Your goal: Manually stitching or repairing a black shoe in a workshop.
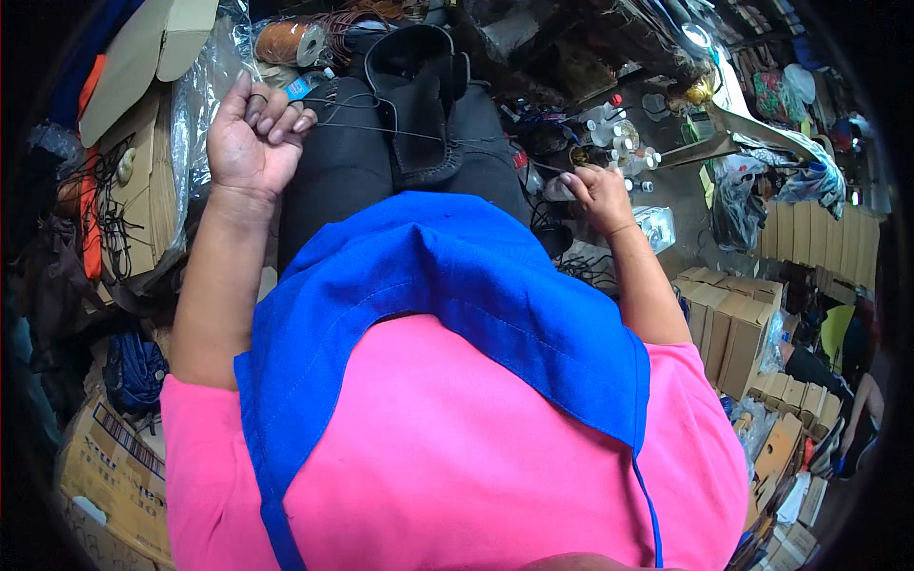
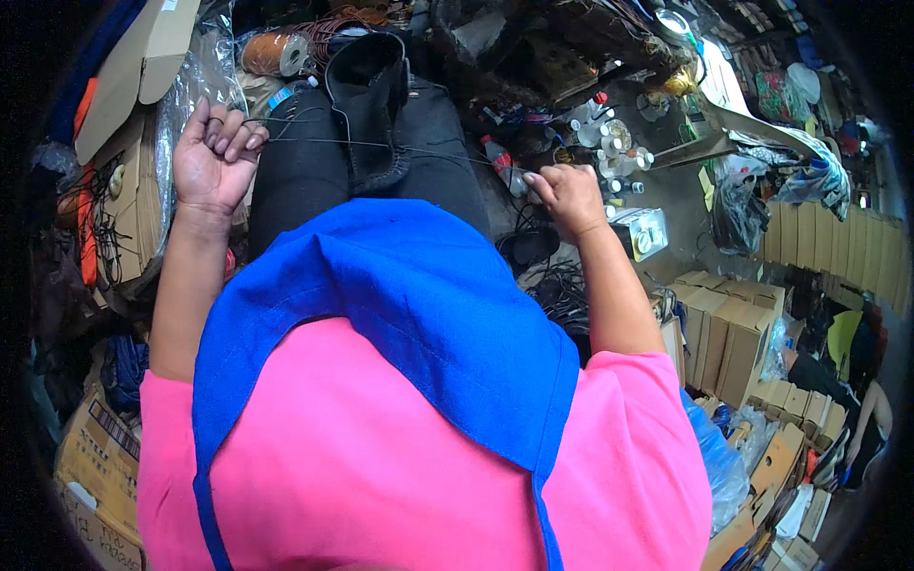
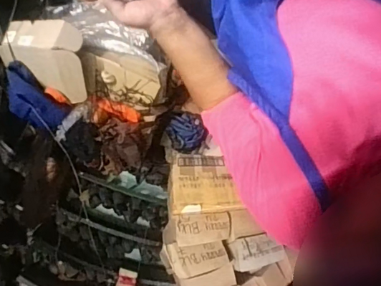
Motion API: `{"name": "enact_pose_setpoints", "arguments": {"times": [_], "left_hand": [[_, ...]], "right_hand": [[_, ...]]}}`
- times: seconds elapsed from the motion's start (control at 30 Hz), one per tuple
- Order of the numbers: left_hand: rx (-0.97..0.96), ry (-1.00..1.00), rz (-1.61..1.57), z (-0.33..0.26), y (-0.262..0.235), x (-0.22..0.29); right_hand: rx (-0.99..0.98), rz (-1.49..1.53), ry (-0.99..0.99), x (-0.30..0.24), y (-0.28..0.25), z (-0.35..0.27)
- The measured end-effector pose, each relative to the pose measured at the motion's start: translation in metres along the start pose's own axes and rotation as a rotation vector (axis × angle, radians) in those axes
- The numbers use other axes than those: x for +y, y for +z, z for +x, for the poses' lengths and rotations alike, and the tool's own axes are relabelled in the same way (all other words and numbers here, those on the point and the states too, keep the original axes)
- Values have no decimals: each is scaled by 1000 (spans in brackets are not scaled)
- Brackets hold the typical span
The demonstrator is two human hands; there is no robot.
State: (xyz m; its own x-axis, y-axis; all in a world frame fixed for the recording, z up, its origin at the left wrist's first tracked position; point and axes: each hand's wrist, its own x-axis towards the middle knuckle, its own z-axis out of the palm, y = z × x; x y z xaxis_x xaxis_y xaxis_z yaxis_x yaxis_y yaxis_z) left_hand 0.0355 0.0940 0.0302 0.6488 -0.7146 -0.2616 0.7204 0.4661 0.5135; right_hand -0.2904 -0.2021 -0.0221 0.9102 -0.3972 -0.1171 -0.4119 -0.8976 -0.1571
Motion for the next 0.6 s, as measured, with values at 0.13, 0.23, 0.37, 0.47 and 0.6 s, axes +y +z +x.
{"name": "enact_pose_setpoints", "arguments": {"times": [0.13,0.23,0.37,0.47,0.6], "left_hand": [[-191,-106,16,11,-50,19],[206,-11,281,17,-31,12],[318,251,1249,42,-89,64],[-17,610,1433,44,-30,13],[-566,554,1702,35,24,-61]], "right_hand": [[27,-60,25,14,1,-18],[49,-83,38,38,21,-24],[131,1609,667,32,-7,-25],[303,973,321,-7,-42,19],[42,419,-322,-94,-71,80]]}}
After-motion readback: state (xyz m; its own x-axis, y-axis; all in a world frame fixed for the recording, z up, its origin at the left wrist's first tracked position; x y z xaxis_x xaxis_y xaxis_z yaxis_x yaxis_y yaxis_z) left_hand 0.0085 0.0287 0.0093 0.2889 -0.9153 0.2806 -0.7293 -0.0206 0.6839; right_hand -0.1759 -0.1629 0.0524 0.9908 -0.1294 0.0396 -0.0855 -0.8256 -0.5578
